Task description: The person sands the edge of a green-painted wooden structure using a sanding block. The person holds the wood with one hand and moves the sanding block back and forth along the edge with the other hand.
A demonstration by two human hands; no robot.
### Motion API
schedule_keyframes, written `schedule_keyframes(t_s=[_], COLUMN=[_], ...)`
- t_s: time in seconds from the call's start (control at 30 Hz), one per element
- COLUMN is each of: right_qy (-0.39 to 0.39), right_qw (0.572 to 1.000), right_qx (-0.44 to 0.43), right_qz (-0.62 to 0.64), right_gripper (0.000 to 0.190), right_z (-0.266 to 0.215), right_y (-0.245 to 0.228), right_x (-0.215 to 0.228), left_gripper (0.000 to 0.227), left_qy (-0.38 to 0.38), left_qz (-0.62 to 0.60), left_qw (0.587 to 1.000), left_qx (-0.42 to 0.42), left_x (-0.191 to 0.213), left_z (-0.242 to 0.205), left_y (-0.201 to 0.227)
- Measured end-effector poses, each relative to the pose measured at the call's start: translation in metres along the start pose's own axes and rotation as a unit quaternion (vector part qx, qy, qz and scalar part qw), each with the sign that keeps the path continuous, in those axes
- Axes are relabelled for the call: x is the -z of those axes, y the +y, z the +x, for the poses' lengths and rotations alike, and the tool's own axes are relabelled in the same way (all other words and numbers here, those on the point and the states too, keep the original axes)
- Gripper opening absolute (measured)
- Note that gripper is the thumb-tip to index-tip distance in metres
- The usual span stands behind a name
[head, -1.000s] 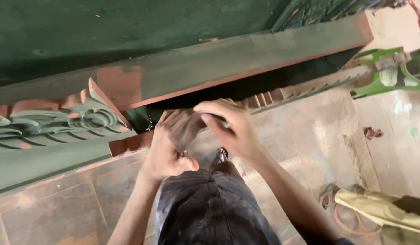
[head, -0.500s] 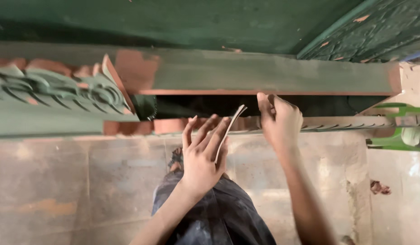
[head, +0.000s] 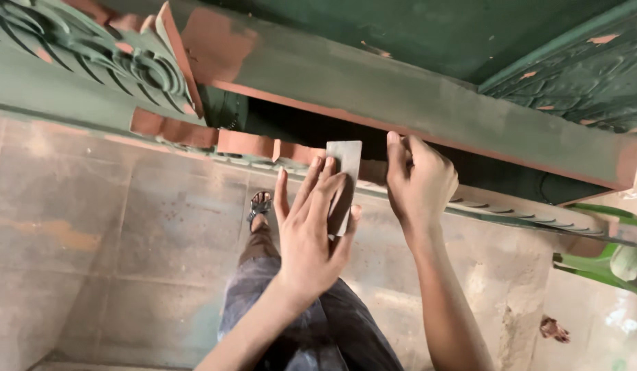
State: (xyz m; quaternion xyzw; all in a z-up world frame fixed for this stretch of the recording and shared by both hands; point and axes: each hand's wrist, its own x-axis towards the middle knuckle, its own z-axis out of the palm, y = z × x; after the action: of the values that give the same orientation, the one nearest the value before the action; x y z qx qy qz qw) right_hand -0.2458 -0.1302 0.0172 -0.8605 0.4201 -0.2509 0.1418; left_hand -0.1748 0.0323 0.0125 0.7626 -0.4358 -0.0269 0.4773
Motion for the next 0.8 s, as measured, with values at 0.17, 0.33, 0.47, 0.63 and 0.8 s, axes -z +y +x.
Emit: schedule_keyframes(t_s=[0.17,0.33,0.47,0.63,0.8], right_qy=[-0.067,-0.045,-0.036,-0.043,0.014], right_qw=[0.996,0.988,0.989,0.993,0.983], right_qx=[-0.01,0.008,0.011,0.031,0.085], right_qz=[-0.055,-0.148,-0.145,-0.109,-0.164], right_gripper=[0.041,0.046,0.046,0.044,0.04], right_z=[0.003,0.001,-0.012,-0.009,-0.011], right_y=[-0.001,-0.013,-0.014,-0.004,-0.006], right_x=[0.007,-0.003,-0.003,-0.006,-0.009], left_gripper=[0.048,0.055,0.056,0.057,0.055], left_qy=[-0.002,-0.036,-0.026,-0.061,-0.054], left_qz=[-0.06,-0.004,-0.01,-0.042,-0.055], left_qw=[0.997,0.999,1.0,0.996,0.997], left_qx=[0.048,0.025,-0.003,0.043,0.004], left_x=[-0.011,-0.001,-0.006,0.002,0.002], left_z=[0.01,-0.003,0.007,-0.008,0.008], left_y=[-0.001,-0.002,-0.01,-0.007,-0.014])
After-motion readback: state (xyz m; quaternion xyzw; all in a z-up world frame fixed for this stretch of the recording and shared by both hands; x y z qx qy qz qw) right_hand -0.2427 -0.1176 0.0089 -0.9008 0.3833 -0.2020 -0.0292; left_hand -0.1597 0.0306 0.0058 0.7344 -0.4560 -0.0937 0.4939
